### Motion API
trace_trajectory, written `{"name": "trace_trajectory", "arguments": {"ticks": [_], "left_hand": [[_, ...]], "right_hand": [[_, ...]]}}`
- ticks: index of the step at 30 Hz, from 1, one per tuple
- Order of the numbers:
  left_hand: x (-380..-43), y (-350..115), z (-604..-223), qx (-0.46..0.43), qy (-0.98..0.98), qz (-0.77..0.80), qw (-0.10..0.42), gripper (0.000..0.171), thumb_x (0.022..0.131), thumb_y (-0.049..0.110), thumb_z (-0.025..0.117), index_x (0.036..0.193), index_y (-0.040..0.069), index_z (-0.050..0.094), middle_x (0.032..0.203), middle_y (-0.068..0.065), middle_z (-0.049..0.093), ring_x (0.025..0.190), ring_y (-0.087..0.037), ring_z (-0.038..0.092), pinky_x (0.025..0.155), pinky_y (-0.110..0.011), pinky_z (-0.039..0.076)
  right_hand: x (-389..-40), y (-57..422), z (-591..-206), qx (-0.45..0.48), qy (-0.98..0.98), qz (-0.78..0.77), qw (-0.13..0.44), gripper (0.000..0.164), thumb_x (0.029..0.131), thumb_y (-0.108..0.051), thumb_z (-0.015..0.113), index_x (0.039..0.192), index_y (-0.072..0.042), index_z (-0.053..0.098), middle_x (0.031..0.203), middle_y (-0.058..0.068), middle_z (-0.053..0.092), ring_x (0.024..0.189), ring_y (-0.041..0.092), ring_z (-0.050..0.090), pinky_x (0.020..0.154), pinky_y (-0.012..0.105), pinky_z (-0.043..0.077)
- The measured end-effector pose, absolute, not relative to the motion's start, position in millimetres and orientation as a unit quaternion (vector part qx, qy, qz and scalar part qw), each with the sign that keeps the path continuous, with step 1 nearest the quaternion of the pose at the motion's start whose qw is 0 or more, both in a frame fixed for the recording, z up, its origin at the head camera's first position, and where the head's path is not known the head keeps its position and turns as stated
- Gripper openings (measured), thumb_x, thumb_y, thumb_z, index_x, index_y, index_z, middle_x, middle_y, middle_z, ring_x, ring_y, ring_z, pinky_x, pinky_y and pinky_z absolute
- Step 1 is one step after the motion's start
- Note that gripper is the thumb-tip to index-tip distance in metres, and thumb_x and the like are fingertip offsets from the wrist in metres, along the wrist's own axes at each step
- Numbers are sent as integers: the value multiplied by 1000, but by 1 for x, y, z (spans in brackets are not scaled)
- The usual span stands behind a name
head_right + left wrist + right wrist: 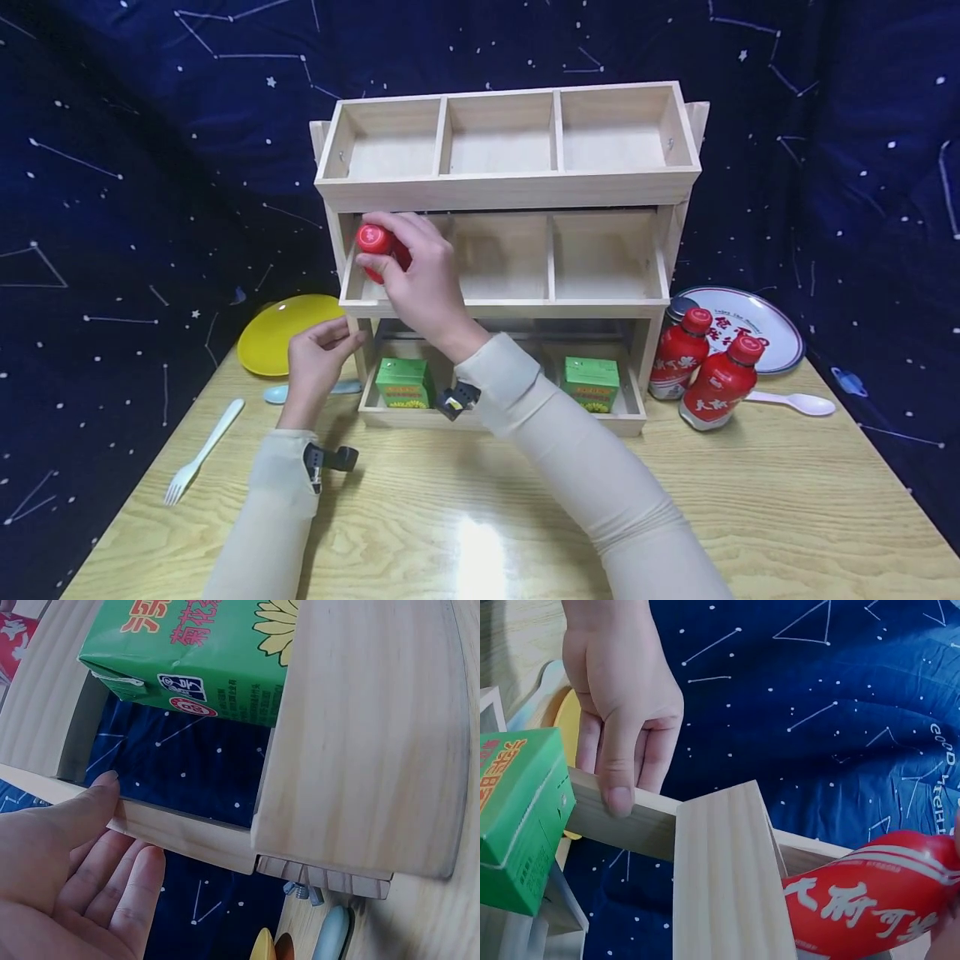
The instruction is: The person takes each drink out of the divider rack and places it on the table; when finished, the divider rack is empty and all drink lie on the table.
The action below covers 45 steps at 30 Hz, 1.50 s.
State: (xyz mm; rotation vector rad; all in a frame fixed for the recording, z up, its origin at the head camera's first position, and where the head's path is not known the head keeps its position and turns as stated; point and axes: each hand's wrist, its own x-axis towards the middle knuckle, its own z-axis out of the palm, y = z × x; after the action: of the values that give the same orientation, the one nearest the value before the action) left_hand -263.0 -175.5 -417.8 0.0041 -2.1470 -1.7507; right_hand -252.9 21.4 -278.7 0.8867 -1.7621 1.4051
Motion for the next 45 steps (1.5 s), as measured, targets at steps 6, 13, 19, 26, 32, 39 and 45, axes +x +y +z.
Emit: {"name": "trace_trajectory", "arguments": {"ticks": [6,13,19,26,32,39,45], "left_hand": [[-262,-174,-419,2,-760,-623,185,38,80,9,83,115,0,71,107,-19,72,92,-22,72,80,-24,58],[-262,-173,-419,3,-765,-617,185,37,80,11,84,114,2,72,105,-15,73,93,-21,71,79,-24,58],[-264,-174,-418,11,-766,-617,177,38,81,10,83,116,2,71,108,-16,72,95,-23,71,80,-25,58],[-264,-173,-416,15,-768,-616,172,38,81,12,82,117,3,71,109,-14,72,97,-22,70,82,-26,57],[-261,-176,-416,18,-769,-615,172,38,82,11,82,118,3,71,109,-15,72,96,-23,71,82,-26,58],[-261,-178,-416,18,-778,-604,174,39,82,14,82,118,4,71,109,-13,72,97,-22,70,84,-28,57],[-261,-176,-416,14,-774,-609,172,39,82,13,82,117,3,71,108,-14,72,96,-23,71,84,-29,58]], "right_hand": [[-249,31,-267,374,-624,559,398,40,79,5,80,115,9,66,106,17,66,99,21,62,89,36,56],[-226,55,-248,390,-622,557,387,40,81,6,77,118,11,64,107,19,66,98,22,62,83,41,59],[-203,81,-244,392,-640,562,348,41,80,11,76,118,13,63,106,21,67,96,26,61,83,36,58],[-180,122,-249,367,-649,585,320,42,81,3,78,120,10,64,107,19,68,98,29,65,88,33,56],[-161,155,-253,335,-638,628,295,42,80,0,80,118,12,65,105,19,69,94,27,64,85,27,57],[-142,194,-258,273,-674,624,285,40,79,14,75,117,13,65,106,18,71,96,23,67,87,22,55],[-123,234,-271,190,-759,548,295,45,78,18,73,121,9,65,109,9,73,96,14,69,86,17,53]]}}
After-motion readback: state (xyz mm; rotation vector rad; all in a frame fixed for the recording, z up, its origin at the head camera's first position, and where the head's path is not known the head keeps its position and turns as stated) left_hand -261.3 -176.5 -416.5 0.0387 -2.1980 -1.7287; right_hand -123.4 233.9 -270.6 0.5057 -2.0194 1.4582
